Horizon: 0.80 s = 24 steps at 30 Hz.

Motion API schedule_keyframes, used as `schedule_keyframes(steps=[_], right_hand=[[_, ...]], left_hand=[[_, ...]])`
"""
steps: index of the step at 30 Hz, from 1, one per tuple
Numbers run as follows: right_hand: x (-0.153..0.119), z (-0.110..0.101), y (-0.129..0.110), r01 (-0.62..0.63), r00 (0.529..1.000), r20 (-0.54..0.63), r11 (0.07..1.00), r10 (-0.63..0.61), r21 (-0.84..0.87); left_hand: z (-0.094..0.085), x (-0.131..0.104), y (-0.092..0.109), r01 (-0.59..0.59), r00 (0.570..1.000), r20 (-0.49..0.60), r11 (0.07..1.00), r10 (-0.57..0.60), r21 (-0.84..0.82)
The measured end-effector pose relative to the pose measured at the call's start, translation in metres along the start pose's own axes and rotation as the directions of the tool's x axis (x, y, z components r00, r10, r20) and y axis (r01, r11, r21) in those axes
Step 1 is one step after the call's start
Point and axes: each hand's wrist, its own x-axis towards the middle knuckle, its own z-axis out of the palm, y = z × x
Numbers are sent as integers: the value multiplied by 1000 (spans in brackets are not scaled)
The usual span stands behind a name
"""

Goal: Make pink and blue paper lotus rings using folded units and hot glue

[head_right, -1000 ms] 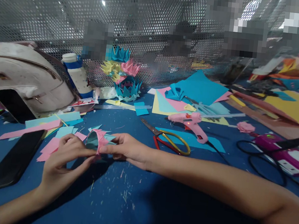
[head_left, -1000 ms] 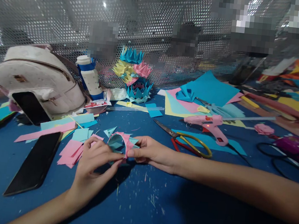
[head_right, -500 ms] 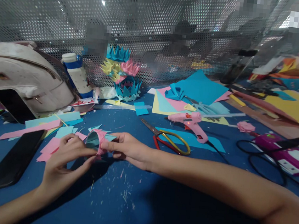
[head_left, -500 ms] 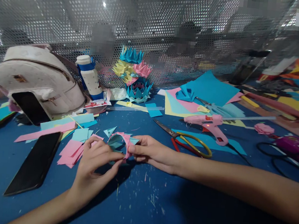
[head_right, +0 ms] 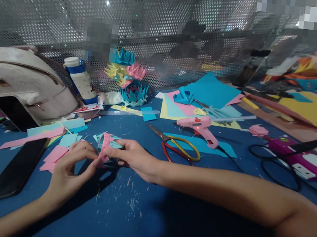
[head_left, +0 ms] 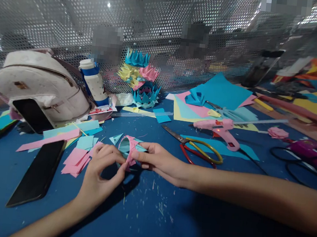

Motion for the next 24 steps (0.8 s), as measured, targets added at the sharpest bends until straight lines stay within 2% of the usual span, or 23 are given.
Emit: schedule_keyframes(steps=[6,10,14,18,21,24], right_hand=[[-2,0,1,58,998,21,997,-57,-54],[-1,-1,1,160,987,36,974,-156,-163],[1,-4,2,301,953,103,856,-284,-419],[-1,-5,3,316,944,117,743,-309,-590],[-1,-4,2,299,949,93,763,-302,-573],[0,-4,0,299,951,88,812,-296,-501]], left_hand=[[0,-2,-2,-10,998,60,1000,10,1],[0,-2,-2,25,996,83,1000,-24,-2],[1,-5,-3,208,977,64,974,-203,-86],[3,-5,-5,428,904,120,870,-411,-243],[4,-4,-6,495,868,152,801,-473,-336],[4,-3,-8,516,852,129,772,-507,-371]])
